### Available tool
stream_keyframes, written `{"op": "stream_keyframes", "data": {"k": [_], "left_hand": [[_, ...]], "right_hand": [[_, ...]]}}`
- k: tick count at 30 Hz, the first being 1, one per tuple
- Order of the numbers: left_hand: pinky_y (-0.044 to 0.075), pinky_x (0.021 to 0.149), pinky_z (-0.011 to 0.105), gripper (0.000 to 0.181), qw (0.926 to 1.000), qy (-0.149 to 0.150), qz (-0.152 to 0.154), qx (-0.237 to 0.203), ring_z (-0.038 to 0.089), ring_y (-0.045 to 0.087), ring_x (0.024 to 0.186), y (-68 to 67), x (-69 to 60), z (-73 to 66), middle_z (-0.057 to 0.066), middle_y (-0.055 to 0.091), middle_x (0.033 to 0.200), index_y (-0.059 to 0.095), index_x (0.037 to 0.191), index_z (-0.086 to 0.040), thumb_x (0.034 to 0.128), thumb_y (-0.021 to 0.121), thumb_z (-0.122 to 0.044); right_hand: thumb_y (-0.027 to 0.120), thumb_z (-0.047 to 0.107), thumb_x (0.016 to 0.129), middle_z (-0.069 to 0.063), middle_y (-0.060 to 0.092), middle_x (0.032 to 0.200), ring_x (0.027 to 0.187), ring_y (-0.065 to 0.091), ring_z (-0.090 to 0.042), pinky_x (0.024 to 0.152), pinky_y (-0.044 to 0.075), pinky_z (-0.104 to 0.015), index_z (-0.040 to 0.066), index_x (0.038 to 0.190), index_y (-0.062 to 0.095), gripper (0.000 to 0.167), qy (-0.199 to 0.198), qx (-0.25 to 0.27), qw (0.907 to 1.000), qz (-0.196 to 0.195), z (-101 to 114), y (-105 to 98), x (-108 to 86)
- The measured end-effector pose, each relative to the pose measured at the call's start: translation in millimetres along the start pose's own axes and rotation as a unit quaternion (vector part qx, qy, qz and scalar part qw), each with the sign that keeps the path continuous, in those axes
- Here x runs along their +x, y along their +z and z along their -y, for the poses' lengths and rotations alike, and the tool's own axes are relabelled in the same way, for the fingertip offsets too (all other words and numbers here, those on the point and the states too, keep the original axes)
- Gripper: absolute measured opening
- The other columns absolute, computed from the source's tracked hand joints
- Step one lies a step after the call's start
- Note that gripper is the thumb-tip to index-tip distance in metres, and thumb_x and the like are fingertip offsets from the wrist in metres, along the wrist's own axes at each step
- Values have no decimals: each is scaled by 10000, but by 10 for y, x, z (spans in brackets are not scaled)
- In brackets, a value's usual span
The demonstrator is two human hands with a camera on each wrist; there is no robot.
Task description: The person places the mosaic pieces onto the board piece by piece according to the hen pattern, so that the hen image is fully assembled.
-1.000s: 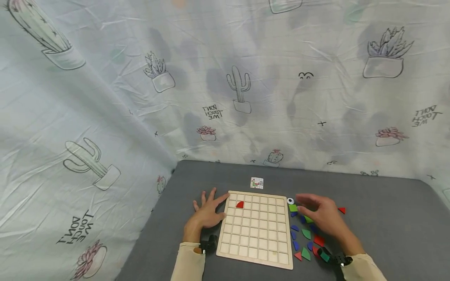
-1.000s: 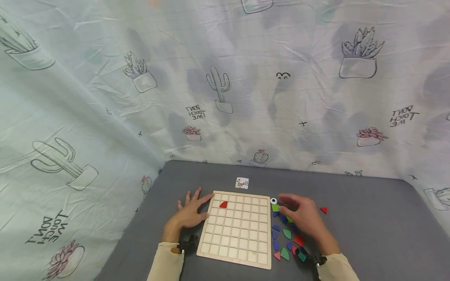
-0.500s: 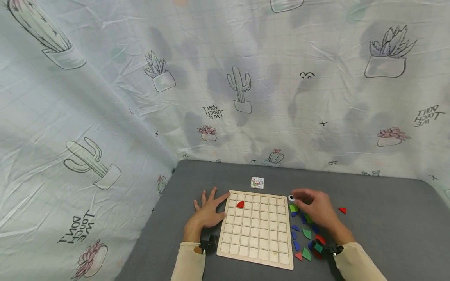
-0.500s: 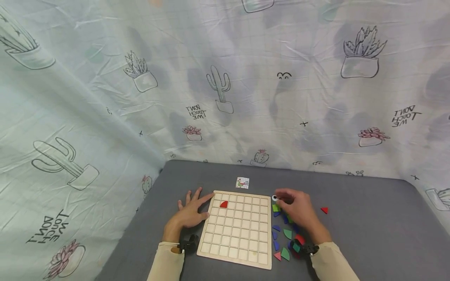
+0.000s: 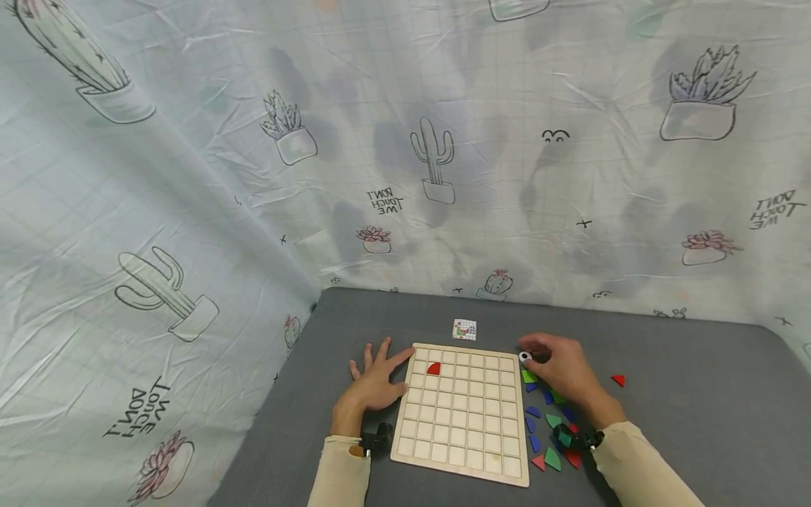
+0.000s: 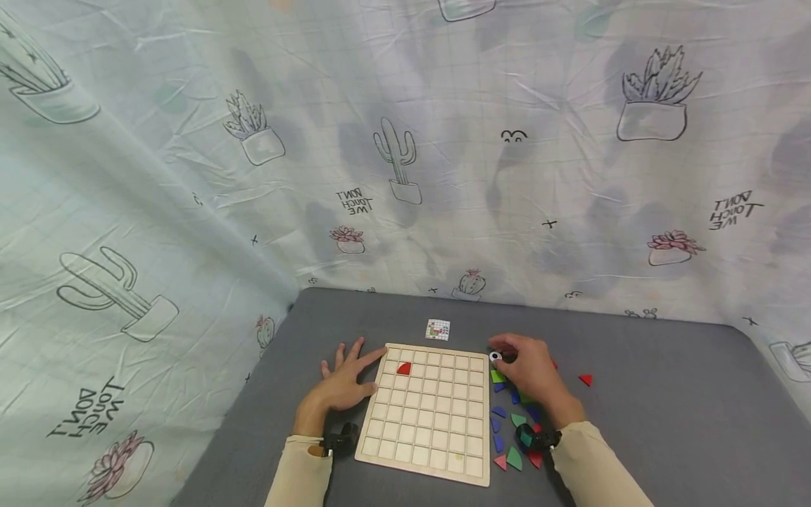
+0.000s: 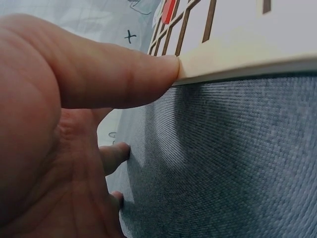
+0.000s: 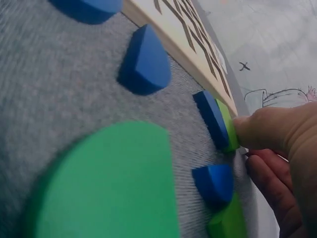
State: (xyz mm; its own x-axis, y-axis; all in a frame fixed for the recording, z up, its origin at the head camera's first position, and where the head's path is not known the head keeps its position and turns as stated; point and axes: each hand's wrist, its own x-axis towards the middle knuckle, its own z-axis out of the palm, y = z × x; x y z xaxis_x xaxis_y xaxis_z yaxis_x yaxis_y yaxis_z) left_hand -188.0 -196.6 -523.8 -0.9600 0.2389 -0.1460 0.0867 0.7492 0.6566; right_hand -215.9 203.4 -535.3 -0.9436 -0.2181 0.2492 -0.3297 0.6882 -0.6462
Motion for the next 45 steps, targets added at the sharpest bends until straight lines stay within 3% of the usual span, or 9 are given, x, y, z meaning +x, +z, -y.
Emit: {"op": "stream_keyframes", "data": {"k": [4, 7, 15, 18, 27, 33, 37, 45], "left_hand": [[-162, 1211, 865, 723, 9999, -84, 70, 51, 583, -82, 1666, -69, -60, -141, 217, 140, 1832, 522, 1654, -307, 984, 723, -124], [-137, 1223, 863, 718, 9997, -142, 131, 122, 567, -82, 1673, -79, -71, -164, 200, 129, 1838, 510, 1663, -300, 996, 720, -133], [-195, 1187, 870, 734, 9999, 48, 101, -94, 602, -126, 1651, -43, -36, -47, 224, 107, 1835, 505, 1661, -334, 976, 684, -141], [-211, 1168, 879, 753, 9997, 127, 39, -201, 611, -133, 1645, -27, -21, 1, 216, 107, 1836, 510, 1651, -383, 960, 687, -139], [-181, 1164, 896, 750, 9998, 164, -71, 11, 607, -110, 1651, 50, 56, 109, 210, 128, 1835, 513, 1645, -402, 958, 714, -180], [-149, 1200, 876, 733, 9999, 28, -82, 77, 577, -93, 1668, 59, 70, 107, 198, 135, 1838, 514, 1652, -365, 971, 708, -177], [-155, 1207, 866, 726, 10000, 2, -48, 25, 569, -107, 1669, 55, 69, 110, 183, 116, 1845, 500, 1660, -375, 981, 689, -197], [-195, 1152, 901, 740, 9997, 228, -60, -48, 616, -123, 1644, 41, 56, 117, 217, 119, 1834, 511, 1644, -415, 971, 713, -180]], "right_hand": [[841, 53, 935, -132, 820, 1174, 1047, 793, -341, 876, 653, -557, 60, 1268, 791, 337, 80, -43, 9999, -64, 36, -2, -13], [836, 55, 944, -121, 819, 1184, 1057, 792, -337, 875, 656, -546, 69, 1276, 791, 336, 85, 24, 9999, -77, 100, -25, -34], [835, 15, 937, -85, 816, 1221, 1090, 795, -336, 876, 669, -503, 70, 1286, 787, 356, -507, 408, 9977, 212, 479, -31, -54], [826, 11, 942, -69, 817, 1224, 1094, 796, -311, 891, 667, -504, 76, 1287, 789, 353, -760, 543, 9951, 312, 618, 46, -39], [792, -5, 957, -73, 816, 1225, 1087, 797, -254, 940, 663, -473, 71, 1295, 785, 346, -1409, 1062, 9809, 816, 927, 401, 41], [742, 2, 989, -63, 806, 1264, 1142, 779, -246, 984, 650, -483, 103, 1308, 788, 337, -1312, 1421, 9710, 1402, 1052, 645, 122], [730, 0, 1000, -48, 809, 1260, 1147, 779, -230, 990, 650, -449, 96, 1301, 791, 321, -1376, 1384, 9682, 1565, 1105, 785, 176], [725, -34, 988, -62, 815, 1247, 1113, 788, -209, 939, 658, -364, 73, 1308, 791, 343, -1864, 761, 9654, 1656, 1191, 910, 209]]}}
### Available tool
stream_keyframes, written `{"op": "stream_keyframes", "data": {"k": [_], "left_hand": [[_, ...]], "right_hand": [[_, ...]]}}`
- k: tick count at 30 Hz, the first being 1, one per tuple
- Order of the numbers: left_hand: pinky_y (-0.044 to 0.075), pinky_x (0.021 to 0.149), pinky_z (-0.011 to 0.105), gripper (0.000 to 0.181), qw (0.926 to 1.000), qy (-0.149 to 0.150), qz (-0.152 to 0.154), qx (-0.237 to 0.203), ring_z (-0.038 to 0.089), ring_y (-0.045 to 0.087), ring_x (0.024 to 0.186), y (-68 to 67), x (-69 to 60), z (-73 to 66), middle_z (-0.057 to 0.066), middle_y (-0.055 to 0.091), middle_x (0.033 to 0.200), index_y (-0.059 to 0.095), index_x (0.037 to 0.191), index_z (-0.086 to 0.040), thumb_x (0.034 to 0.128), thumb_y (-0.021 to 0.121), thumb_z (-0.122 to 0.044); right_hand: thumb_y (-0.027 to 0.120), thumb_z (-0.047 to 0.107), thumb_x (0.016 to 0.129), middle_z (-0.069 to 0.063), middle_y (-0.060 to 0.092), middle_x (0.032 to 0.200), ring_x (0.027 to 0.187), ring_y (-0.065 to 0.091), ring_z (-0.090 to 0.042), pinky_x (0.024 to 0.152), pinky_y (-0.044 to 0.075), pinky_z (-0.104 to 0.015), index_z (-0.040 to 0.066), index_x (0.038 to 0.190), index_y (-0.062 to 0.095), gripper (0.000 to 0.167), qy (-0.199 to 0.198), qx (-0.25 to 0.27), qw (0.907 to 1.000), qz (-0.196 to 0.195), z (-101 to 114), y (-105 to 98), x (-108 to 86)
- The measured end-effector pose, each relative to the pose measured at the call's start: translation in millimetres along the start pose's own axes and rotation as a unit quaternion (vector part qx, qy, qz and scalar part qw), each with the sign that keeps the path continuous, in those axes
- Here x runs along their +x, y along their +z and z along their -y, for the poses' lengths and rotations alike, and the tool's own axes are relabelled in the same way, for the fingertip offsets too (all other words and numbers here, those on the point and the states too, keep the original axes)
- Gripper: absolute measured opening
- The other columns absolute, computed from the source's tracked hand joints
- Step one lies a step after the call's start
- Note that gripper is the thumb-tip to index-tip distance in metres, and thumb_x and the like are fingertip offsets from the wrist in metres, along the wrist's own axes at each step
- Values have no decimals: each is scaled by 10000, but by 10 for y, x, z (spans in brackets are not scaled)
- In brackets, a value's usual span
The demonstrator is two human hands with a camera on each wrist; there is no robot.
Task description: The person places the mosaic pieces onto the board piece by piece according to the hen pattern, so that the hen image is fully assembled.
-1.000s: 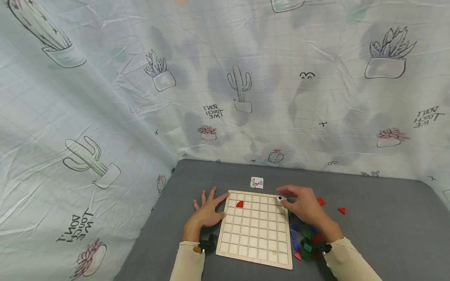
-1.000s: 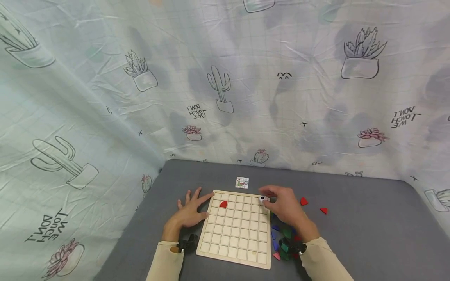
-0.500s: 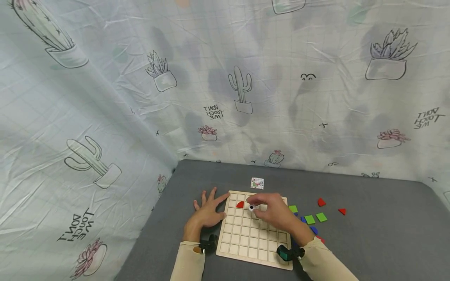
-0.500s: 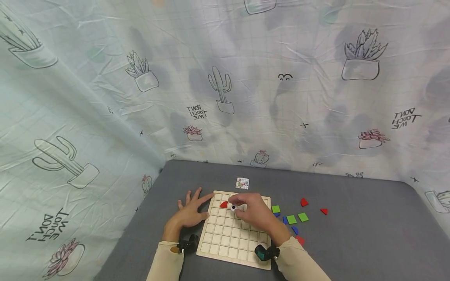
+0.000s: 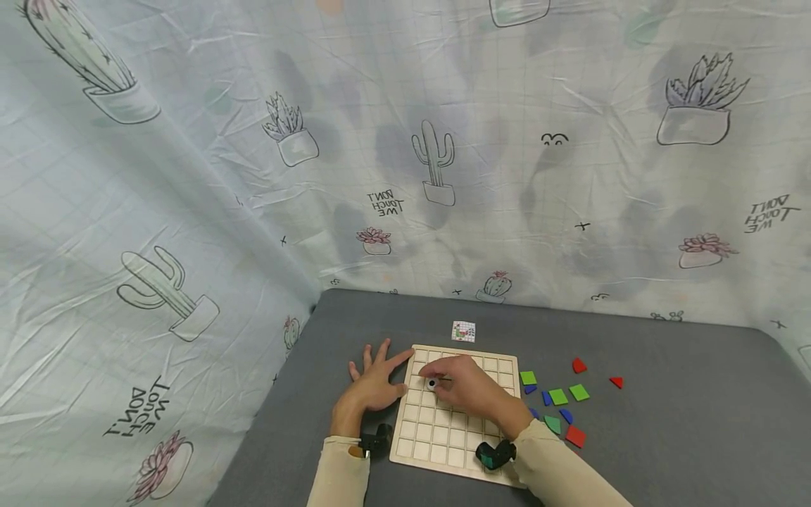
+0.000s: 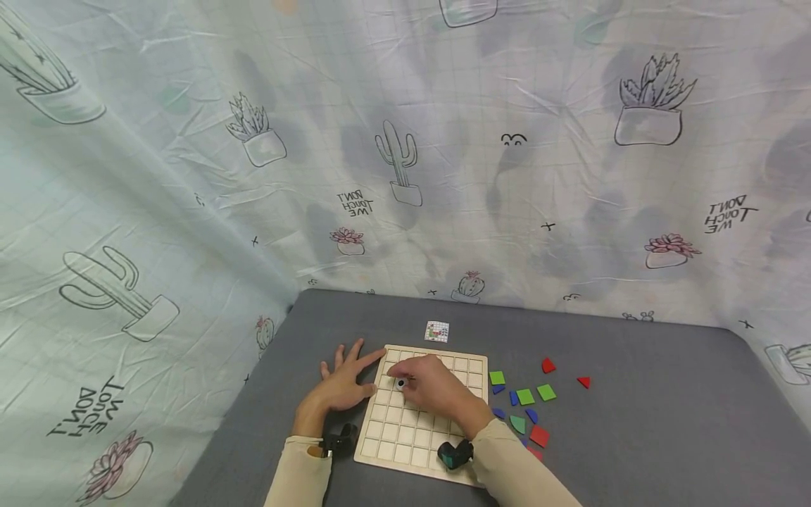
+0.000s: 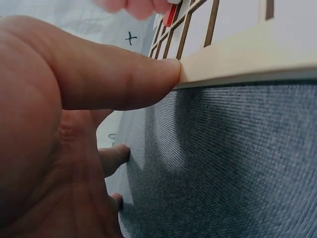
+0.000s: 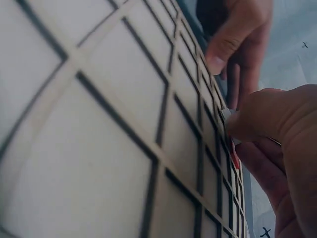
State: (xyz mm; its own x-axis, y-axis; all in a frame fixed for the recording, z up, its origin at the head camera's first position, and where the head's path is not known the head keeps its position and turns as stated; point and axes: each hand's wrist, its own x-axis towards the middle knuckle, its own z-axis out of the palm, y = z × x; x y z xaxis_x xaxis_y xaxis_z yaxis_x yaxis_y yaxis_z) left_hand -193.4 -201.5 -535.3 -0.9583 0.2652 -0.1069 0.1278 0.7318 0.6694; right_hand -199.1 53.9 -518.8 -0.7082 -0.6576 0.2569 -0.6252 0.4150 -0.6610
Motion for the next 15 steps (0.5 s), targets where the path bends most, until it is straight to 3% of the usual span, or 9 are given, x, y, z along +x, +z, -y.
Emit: {"op": "stream_keyframes", "data": {"k": [4, 10, 15], "left_hand": [[-198, 1143, 907, 738, 10000, 38, 5, -10, 624, -126, 1640, 11, 12, 21, 208, 112, 1837, 517, 1635, -431, 969, 716, -183], [-173, 1160, 904, 743, 9999, 43, -85, 36, 626, -91, 1644, 42, 29, 62, 219, 138, 1828, 517, 1637, -427, 963, 721, -190], [-174, 1156, 907, 737, 9999, 68, -105, 11, 636, -86, 1639, 30, 10, 46, 225, 144, 1826, 523, 1635, -418, 964, 716, -181]], "right_hand": [[741, -27, 988, -51, 811, 1260, 1109, 789, -201, 909, 659, -337, 91, 1329, 784, 364, -101, -352, 9993, 5, 16, 29, 12], [792, 11, 978, -43, 821, 1219, 1087, 800, -191, 903, 668, -339, 95, 1304, 795, 337, -202, -809, 9960, -317, 4, 71, 14], [809, -6, 957, -44, 828, 1180, 1037, 805, -186, 867, 669, -327, 93, 1262, 807, 321, -297, -874, 9947, -453, 0, 113, 35]]}}
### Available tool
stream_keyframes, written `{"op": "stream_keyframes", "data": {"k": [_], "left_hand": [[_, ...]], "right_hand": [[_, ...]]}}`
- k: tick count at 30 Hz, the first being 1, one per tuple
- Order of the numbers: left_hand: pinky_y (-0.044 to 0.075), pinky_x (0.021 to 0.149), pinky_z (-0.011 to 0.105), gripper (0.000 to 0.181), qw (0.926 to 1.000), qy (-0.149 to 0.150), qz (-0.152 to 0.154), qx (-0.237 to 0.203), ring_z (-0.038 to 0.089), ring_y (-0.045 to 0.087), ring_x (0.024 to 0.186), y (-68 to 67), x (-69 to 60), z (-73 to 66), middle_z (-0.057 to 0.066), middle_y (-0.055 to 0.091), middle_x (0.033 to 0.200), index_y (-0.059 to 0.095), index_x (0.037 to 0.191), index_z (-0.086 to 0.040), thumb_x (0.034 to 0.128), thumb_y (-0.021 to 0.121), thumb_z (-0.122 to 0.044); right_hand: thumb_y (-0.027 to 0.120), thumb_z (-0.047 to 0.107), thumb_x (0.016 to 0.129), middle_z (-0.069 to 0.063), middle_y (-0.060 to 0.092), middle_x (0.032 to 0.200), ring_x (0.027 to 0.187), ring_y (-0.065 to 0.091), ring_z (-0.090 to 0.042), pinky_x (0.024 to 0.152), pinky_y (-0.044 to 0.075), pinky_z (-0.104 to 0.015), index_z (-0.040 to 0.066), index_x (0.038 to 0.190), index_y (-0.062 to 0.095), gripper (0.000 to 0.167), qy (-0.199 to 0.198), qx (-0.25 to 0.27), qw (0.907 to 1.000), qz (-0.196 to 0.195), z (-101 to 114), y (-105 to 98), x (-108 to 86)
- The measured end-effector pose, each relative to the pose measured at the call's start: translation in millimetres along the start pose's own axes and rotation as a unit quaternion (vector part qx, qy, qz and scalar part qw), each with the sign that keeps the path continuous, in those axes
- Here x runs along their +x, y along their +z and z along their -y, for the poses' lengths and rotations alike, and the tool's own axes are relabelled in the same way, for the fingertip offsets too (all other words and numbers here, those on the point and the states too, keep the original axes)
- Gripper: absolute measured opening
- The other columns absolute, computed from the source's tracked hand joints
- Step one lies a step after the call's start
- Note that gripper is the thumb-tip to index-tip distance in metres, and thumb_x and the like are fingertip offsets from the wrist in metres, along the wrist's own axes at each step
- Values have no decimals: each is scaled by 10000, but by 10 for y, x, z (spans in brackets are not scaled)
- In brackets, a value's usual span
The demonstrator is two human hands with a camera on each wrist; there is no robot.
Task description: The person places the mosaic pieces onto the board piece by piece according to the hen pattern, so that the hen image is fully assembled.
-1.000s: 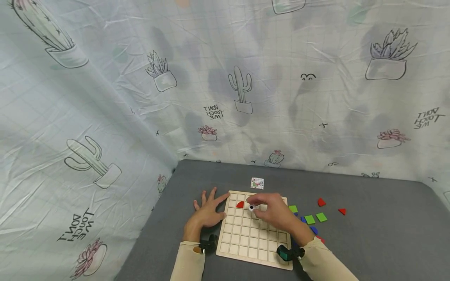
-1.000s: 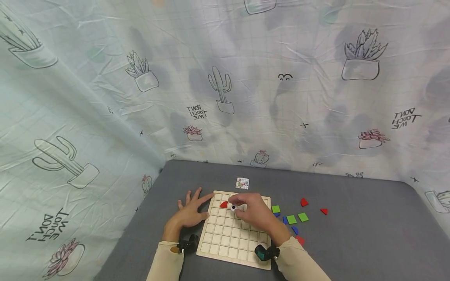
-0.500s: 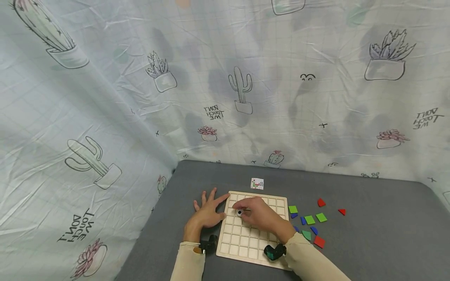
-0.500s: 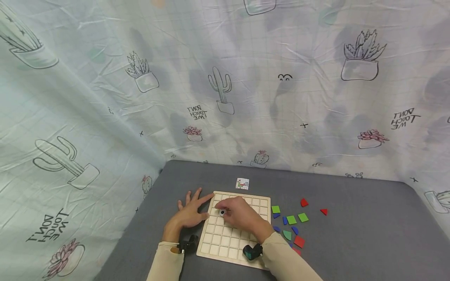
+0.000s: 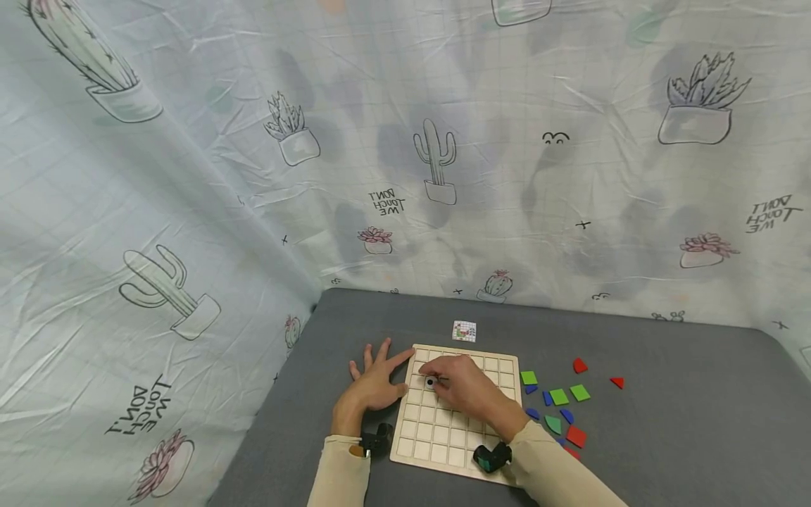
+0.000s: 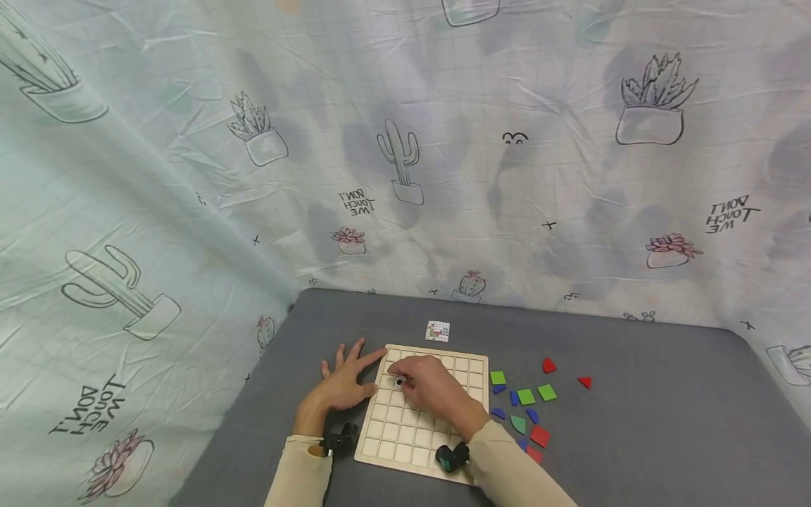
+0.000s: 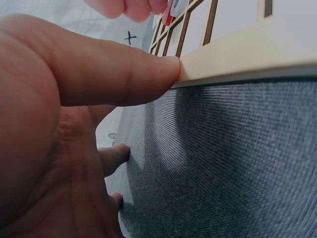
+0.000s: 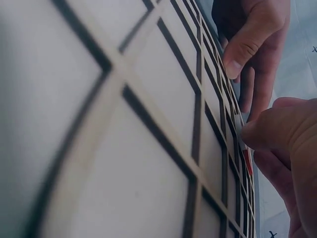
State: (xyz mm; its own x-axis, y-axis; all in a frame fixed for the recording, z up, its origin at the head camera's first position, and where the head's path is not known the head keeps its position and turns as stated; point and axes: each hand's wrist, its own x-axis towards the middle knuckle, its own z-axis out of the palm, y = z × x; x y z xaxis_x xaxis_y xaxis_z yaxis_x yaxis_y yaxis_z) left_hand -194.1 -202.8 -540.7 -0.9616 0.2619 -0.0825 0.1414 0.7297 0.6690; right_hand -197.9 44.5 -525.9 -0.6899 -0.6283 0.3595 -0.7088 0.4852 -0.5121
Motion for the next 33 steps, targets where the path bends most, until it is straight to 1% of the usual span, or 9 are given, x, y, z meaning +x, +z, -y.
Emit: {"op": "stream_keyframes", "data": {"k": [3, 5, 8, 12, 16, 20, 24, 29, 33], "left_hand": [[-193, 1159, 898, 743, 9999, -59, 53, -133, 624, -104, 1643, -53, -40, -90, 201, 135, 1834, 528, 1628, -430, 963, 720, -161], [-191, 1147, 907, 736, 9999, 7, 41, -91, 637, -102, 1635, -44, -45, -80, 213, 137, 1830, 527, 1629, -427, 965, 714, -172], [-177, 1171, 895, 727, 9998, -135, 106, -34, 625, -82, 1645, -89, -69, -178, 225, 152, 1825, 539, 1634, -367, 968, 725, -143], [-155, 1194, 884, 716, 9993, -283, 224, 108, 615, -74, 1652, -113, -60, -222, 241, 146, 1823, 533, 1646, -290, 975, 722, -129], [-183, 1169, 893, 740, 9996, -174, 196, 43, 625, -98, 1644, -100, -59, -168, 223, 127, 1831, 523, 1644, -373, 965, 720, -152], [-200, 1161, 891, 752, 9998, -110, 178, -21, 634, -104, 1638, -118, -98, -205, 224, 126, 1831, 514, 1648, -389, 968, 722, -144], [-174, 1187, 881, 731, 9995, -185, 234, 36, 629, -85, 1644, -140, -113, -265, 250, 137, 1822, 520, 1655, -278, 970, 717, -122], [-132, 1219, 869, 717, 9989, -360, 276, 153, 599, -64, 1661, -151, -108, -298, 233, 141, 1828, 519, 1658, -252, 981, 719, -127], [-163, 1204, 871, 728, 9993, -291, 245, 5, 610, -78, 1654, -133, -102, -260, 246, 138, 1824, 526, 1652, -275, 964, 712, -129]], "right_hand": [[802, -26, 952, -48, 832, 1174, 1017, 806, -185, 849, 665, -315, 87, 1249, 812, 318, -39, 51, 10000, 0, 6, 22, 5], [796, -25, 954, -45, 833, 1174, 1018, 806, -183, 851, 662, -309, 85, 1253, 811, 318, -57, 31, 10000, -8, 11, 25, 1], [798, -13, 954, -49, 832, 1190, 1043, 812, -193, 878, 671, -327, 74, 1262, 807, 321, 14, 258, 9996, -107, 22, -2, -41], [802, 38, 972, -53, 817, 1260, 1100, 809, -240, 938, 673, -402, 73, 1304, 793, 334, 327, 889, 9953, -193, 53, -107, -154], [810, 119, 987, -4, 808, 1290, 1110, 800, -237, 943, 667, -437, 130, 1320, 797, 334, 779, 1151, 9901, -192, 67, -233, -330], [823, 153, 981, -9, 815, 1260, 1085, 801, -230, 927, 669, -430, 131, 1295, 808, 315, 1092, 1295, 9852, -255, 27, -366, -595], [839, 183, 978, -8, 815, 1247, 1084, 802, -207, 926, 668, -405, 122, 1280, 812, 310, 1283, 1303, 9824, -392, -59, -538, -929], [871, 232, 953, 46, 822, 1218, 1105, 766, -42, 905, 665, -335, 164, 1262, 821, 321, 1629, 1022, 9787, -721, -157, -807, -1375], [886, 197, 933, 36, 832, 1197, 1095, 741, 32, 869, 653, -264, 166, 1272, 818, 347, 1890, 793, 9730, -1058, -265, -1051, -1709]]}}
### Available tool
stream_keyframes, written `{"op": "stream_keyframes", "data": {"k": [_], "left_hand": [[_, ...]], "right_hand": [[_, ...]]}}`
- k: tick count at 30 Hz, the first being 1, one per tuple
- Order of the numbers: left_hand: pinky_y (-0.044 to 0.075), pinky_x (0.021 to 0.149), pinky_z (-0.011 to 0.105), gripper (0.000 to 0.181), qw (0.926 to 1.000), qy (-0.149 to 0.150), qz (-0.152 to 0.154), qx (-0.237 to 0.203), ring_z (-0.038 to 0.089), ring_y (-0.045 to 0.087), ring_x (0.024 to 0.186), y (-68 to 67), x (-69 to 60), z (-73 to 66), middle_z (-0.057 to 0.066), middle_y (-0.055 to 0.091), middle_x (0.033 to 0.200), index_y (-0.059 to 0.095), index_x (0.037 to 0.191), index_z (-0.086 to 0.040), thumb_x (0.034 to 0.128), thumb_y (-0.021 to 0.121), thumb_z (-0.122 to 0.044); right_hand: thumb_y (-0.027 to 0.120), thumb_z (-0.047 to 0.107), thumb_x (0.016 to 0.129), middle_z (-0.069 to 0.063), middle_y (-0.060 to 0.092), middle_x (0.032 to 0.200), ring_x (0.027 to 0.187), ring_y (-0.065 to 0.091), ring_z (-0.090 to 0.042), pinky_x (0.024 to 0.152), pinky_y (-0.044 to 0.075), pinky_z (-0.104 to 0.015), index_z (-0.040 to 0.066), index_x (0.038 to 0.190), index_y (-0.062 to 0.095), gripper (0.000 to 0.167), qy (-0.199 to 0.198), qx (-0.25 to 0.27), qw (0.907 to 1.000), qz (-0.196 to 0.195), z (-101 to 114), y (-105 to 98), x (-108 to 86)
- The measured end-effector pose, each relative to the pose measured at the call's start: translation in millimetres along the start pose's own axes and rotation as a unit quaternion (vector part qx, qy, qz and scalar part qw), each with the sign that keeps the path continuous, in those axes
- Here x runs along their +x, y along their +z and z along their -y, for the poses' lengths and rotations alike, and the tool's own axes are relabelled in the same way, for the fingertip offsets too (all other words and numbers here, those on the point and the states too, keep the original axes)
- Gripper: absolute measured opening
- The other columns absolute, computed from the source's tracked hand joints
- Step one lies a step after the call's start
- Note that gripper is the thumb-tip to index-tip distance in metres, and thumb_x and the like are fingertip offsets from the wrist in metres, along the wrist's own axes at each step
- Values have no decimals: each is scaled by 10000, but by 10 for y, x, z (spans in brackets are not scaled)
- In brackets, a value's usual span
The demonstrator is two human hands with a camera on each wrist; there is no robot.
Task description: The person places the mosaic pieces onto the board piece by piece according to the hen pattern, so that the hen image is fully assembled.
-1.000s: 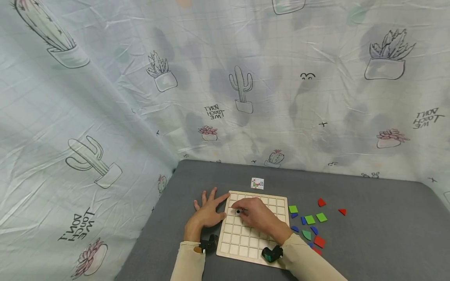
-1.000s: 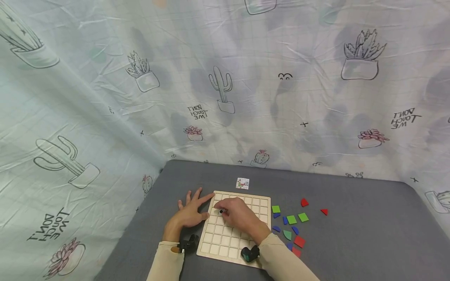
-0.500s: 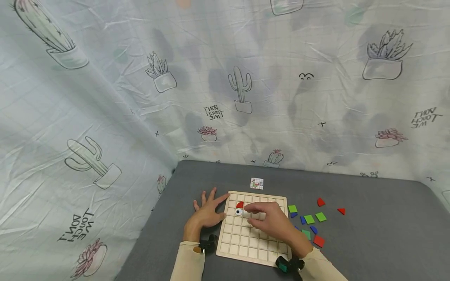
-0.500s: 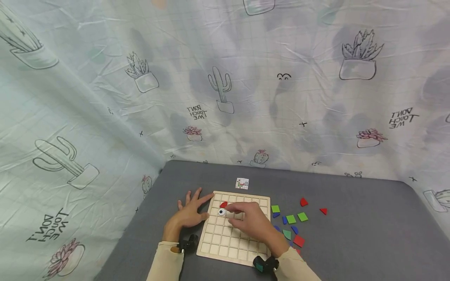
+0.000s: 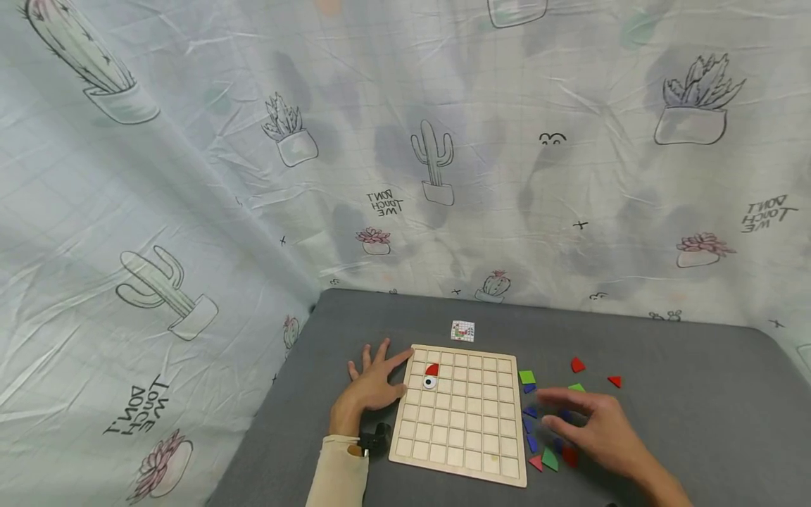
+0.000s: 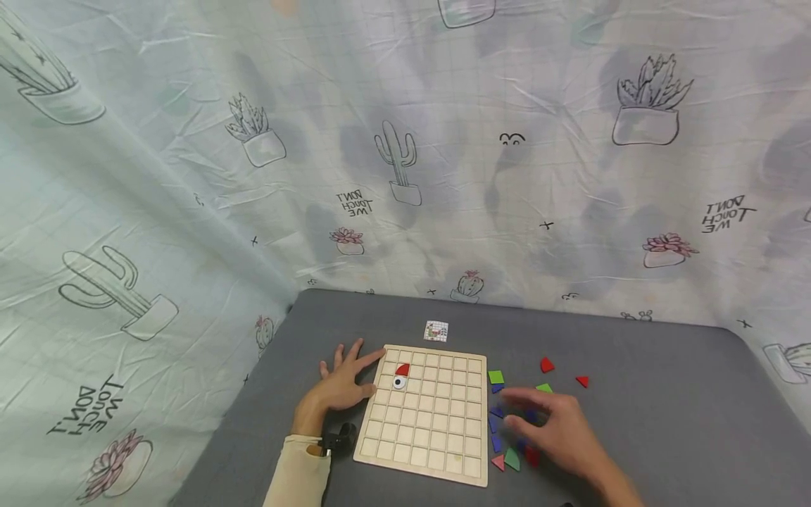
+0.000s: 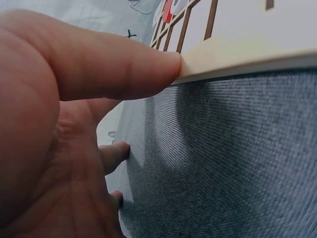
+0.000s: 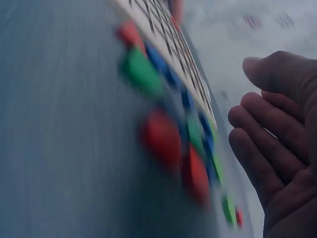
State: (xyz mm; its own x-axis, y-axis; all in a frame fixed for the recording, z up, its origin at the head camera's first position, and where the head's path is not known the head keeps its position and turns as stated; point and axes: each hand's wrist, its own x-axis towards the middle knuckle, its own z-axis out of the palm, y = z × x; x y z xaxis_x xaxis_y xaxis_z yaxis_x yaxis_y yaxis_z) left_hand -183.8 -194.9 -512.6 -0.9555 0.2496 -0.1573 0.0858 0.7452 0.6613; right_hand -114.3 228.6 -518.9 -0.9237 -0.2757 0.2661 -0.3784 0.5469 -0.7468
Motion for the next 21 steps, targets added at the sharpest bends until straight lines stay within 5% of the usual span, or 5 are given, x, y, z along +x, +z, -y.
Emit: {"op": "stream_keyframes", "data": {"k": [11, 18, 21], "left_hand": [[-175, 1173, 891, 760, 9996, 175, -203, 100, 597, -106, 1657, 164, 174, 336, 182, 124, 1844, 501, 1648, -432, 949, 714, -223], [-152, 1204, 869, 752, 9995, 52, -265, 173, 573, -81, 1670, 165, 165, 296, 183, 149, 1839, 517, 1644, -403, 950, 727, -204], [-158, 1204, 867, 747, 9996, 57, -239, 155, 586, -81, 1665, 151, 160, 270, 189, 143, 1839, 516, 1648, -389, 953, 713, -195]], "right_hand": [[914, 170, 900, 157, 818, 1146, 1033, 630, 241, 782, 519, -16, 131, 1277, 816, 392, 634, -760, 9910, -903, -484, -683, -266], [930, 219, 889, -153, 837, 1145, 938, 560, 300, 721, 462, -4, 91, 1283, 805, 432, 939, -1346, 9783, -1268, -700, -813, -190], [920, 257, 904, -179, 829, 1165, 914, 544, 307, 717, 436, -11, 86, 1296, 799, 445, 1043, -1473, 9756, -1247, -770, -819, -144]]}}
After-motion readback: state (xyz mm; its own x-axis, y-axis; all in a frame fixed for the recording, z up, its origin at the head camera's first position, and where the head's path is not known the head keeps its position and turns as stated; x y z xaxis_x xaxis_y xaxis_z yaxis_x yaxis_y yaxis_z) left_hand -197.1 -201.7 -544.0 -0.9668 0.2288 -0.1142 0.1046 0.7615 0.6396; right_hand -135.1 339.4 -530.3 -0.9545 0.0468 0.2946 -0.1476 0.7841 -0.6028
